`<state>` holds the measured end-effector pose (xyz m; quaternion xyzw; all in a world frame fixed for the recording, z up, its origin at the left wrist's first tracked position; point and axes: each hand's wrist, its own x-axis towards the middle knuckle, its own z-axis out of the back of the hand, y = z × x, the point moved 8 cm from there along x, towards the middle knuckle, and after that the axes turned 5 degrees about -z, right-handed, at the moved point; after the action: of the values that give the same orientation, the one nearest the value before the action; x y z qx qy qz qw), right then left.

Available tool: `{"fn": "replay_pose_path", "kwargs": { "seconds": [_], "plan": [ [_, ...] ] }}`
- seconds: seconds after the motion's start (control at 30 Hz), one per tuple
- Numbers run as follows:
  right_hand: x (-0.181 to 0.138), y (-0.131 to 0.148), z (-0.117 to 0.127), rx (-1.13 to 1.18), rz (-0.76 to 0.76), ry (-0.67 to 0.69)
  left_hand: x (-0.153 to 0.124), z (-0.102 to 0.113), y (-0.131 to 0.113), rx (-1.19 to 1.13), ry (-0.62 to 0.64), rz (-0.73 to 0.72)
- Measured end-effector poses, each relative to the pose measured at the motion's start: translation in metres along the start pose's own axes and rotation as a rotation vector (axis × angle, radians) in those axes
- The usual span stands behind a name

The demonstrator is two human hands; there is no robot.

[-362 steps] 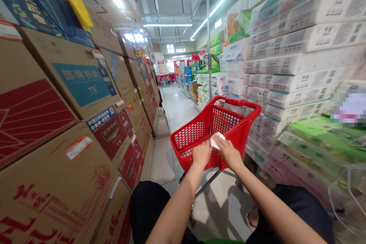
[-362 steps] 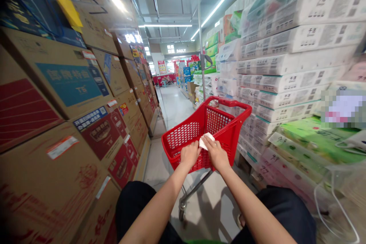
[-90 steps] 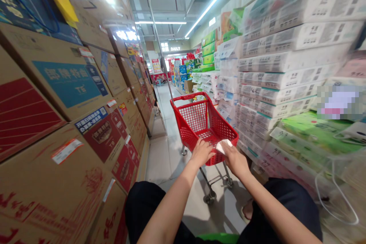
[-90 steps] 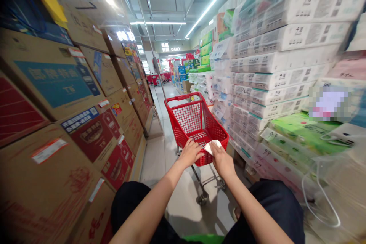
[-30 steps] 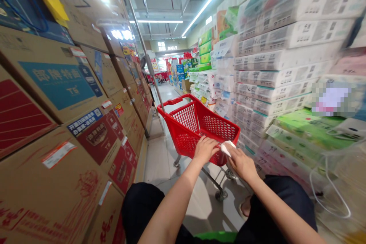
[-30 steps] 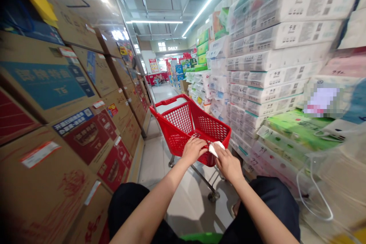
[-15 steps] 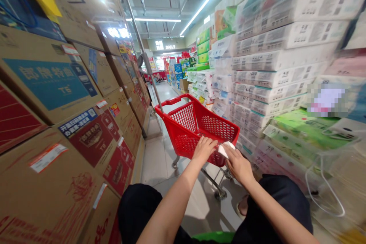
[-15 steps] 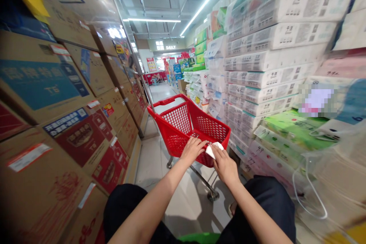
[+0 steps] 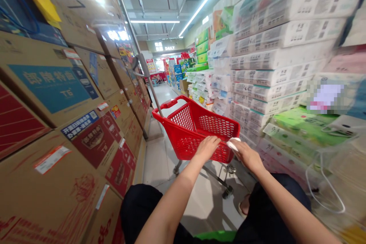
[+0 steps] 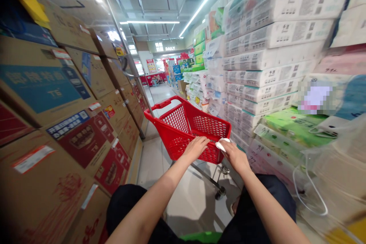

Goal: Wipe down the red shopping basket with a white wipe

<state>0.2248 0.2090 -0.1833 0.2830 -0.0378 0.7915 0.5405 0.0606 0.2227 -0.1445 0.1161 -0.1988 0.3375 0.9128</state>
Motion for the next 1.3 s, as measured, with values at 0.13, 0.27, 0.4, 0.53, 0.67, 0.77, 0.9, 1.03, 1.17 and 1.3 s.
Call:
{"fn": "replay_pose_path", "kwargs": {
  "seconds": [0.13,0.27,0.4,0.53,0.67,0.77,0.9,1.03,1.17,1.3],
  "plan": [
    [0.002,-0.014,-0.004,0.009,0.002,0.014,0.004,0.005,-0.001,0.016,0.000,-0.016],
    [0.006,-0.027,-0.009,0.018,-0.027,0.005,-0.009,0.014,0.014,0.088,-0.076,0.071],
    [0.011,-0.031,-0.016,0.022,-0.113,-0.045,-0.022,0.011,0.028,0.062,-0.031,0.091],
    [0.016,-0.006,-0.023,-0.051,-0.261,-0.109,-0.021,0.004,0.034,-0.029,0.017,0.064],
    [0.021,0.040,-0.029,-0.129,-0.207,-0.121,-0.021,-0.001,0.039,-0.116,0.014,0.094],
    [0.018,0.049,-0.027,-0.152,-0.105,-0.104,-0.025,-0.001,0.042,-0.152,0.006,0.111],
    [0.004,0.027,-0.017,-0.195,-0.053,-0.077,-0.032,0.002,0.042,-0.168,0.009,0.118],
    [-0.002,0.014,-0.011,-0.217,-0.178,-0.092,-0.031,0.003,0.038,-0.192,-0.010,0.124],
    [0.015,0.051,-0.019,-0.264,-0.162,-0.099,-0.027,0.003,0.034,-0.209,-0.014,0.129],
    [0.033,0.088,-0.028,-0.321,-0.069,-0.074,-0.026,0.002,0.035,-0.211,0.023,0.179]
  ]
}}
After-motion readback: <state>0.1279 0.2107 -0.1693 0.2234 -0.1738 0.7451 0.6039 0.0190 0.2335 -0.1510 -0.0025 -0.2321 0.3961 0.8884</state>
